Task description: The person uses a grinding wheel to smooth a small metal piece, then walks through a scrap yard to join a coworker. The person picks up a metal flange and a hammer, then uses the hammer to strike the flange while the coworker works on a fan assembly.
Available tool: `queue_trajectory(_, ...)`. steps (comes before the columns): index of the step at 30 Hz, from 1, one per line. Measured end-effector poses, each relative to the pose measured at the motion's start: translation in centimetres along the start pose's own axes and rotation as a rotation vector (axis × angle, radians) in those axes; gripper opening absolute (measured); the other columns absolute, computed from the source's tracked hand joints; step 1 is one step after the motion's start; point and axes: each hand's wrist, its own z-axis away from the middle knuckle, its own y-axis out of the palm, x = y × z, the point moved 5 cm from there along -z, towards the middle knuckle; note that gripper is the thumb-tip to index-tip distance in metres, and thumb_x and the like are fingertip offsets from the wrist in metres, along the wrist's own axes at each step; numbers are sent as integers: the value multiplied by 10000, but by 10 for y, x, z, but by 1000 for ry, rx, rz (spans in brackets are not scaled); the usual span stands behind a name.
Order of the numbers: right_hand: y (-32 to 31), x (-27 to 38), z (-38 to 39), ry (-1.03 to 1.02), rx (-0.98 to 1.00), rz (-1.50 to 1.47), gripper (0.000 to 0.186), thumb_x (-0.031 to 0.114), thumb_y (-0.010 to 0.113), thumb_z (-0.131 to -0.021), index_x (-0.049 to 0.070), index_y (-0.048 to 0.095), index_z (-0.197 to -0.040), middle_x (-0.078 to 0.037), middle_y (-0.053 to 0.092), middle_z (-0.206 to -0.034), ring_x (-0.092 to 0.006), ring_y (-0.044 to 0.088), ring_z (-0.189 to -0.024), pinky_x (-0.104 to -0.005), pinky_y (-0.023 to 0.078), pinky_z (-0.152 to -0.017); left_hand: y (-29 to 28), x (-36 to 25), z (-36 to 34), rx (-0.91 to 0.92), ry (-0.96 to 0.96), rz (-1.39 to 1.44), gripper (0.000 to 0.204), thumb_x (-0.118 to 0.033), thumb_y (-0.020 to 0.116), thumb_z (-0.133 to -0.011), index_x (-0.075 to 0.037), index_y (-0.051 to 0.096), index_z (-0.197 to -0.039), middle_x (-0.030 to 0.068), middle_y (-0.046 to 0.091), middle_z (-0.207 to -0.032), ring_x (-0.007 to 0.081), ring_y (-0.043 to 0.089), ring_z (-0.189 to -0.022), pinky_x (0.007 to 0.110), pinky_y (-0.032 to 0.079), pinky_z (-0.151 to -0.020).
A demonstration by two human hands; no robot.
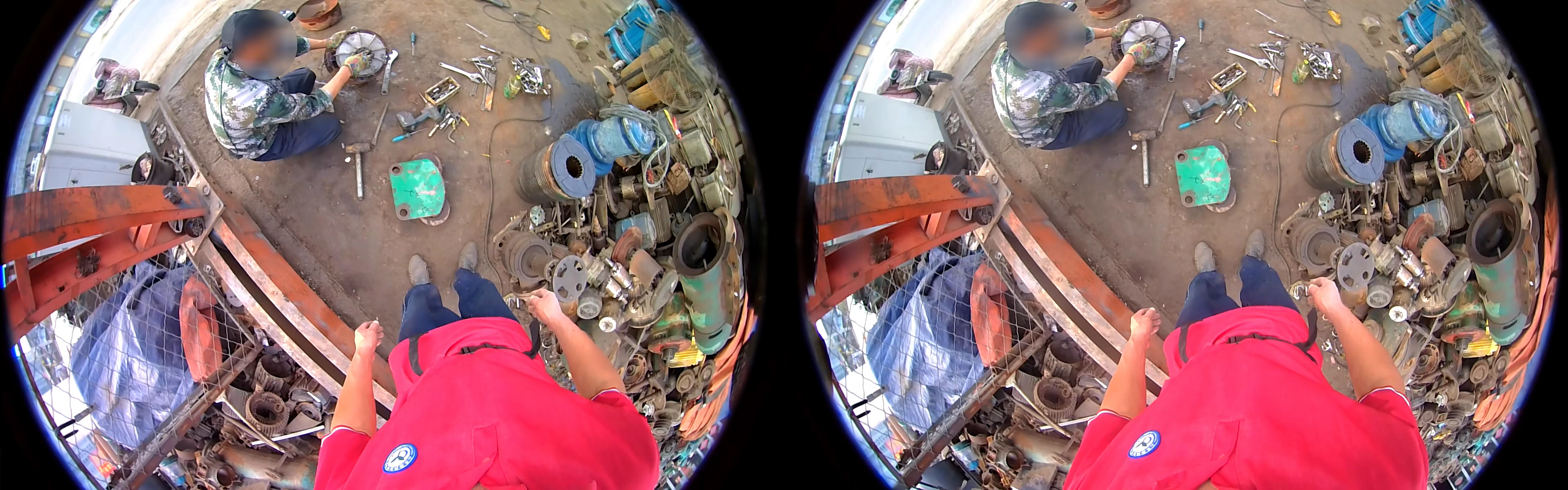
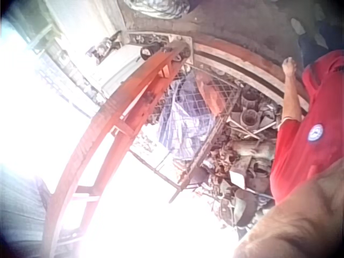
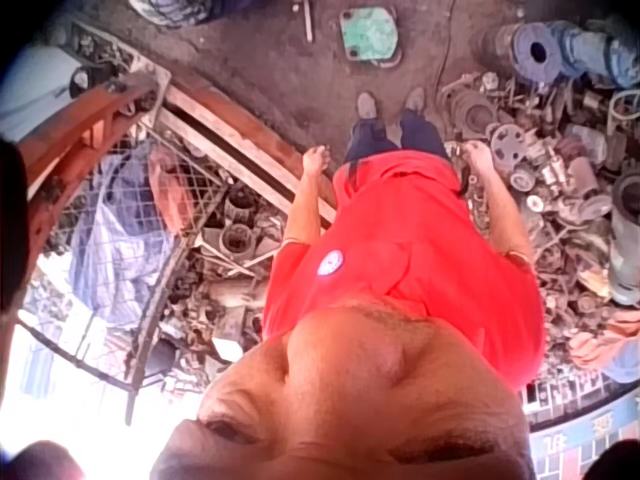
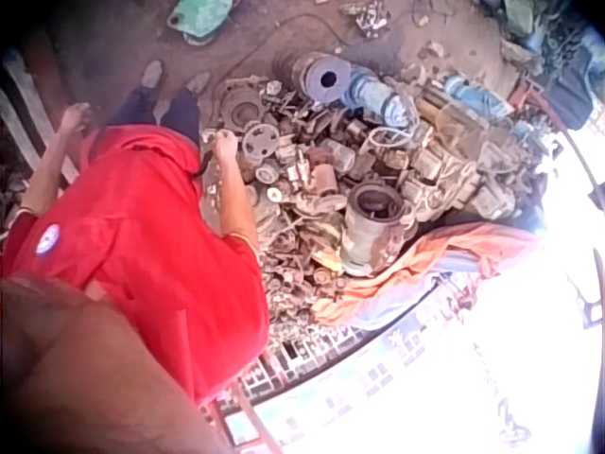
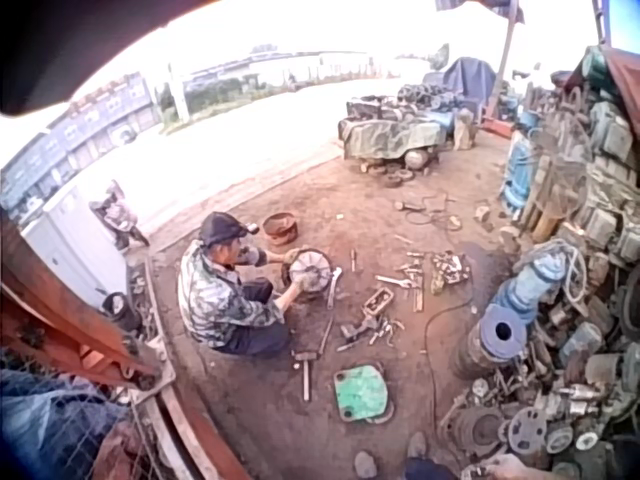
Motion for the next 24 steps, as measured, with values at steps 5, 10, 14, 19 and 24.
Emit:
queue_trajectory(5,-8,-16,-7,16,-1,-64,332,86,583,-837,-59,617,-1134,-109,670,-828,-154,615,-617,-305,479,-550,7,-6,-2,-13,24,62,239,-180,579,-926,27,613,-1039,56,647,-776,107,578,-591,233,412,-470)
queue_trajectory(10,-30,5,-11,2,-36,-14,290,106,561,-862,-48,625,-1100,-84,679,-799,-135,607,-614,-285,483,-540,20,-21,-14,-26,22,66,229,-164,567,-921,31,614,-1033,49,633,-761,90,554,-573,217,378,-448)
queue_trajectory(14,-44,13,-25,44,-17,-33,277,100,578,-869,-41,619,-1104,-81,659,-796,-133,595,-613,-288,478,-552,29,-24,-50,-58,287,-484,314,-245,568,-906,28,626,-1050,139,687,-836,262,666,-766,370,518,-659)
queue_trajectory(19,-49,88,-53,-52,53,163,303,120,605,-873,-48,611,-1125,-120,693,-899,-169,649,-717,-315,519,-667,131,-116,-17,70,573,-1244,362,-328,563,-900,-8,631,-1054,201,669,-1057,356,633,-1060,456,496,-920)
queue_trajectory(24,-21,220,-88,-547,232,309,364,212,606,-885,-7,613,-1176,-179,698,-1052,-280,683,-982,-374,530,-871,295,-243,39,205,776,-1598,329,-311,574,-898,-38,629,-1072,177,639,-1141,345,633,-1051,443,503,-910)
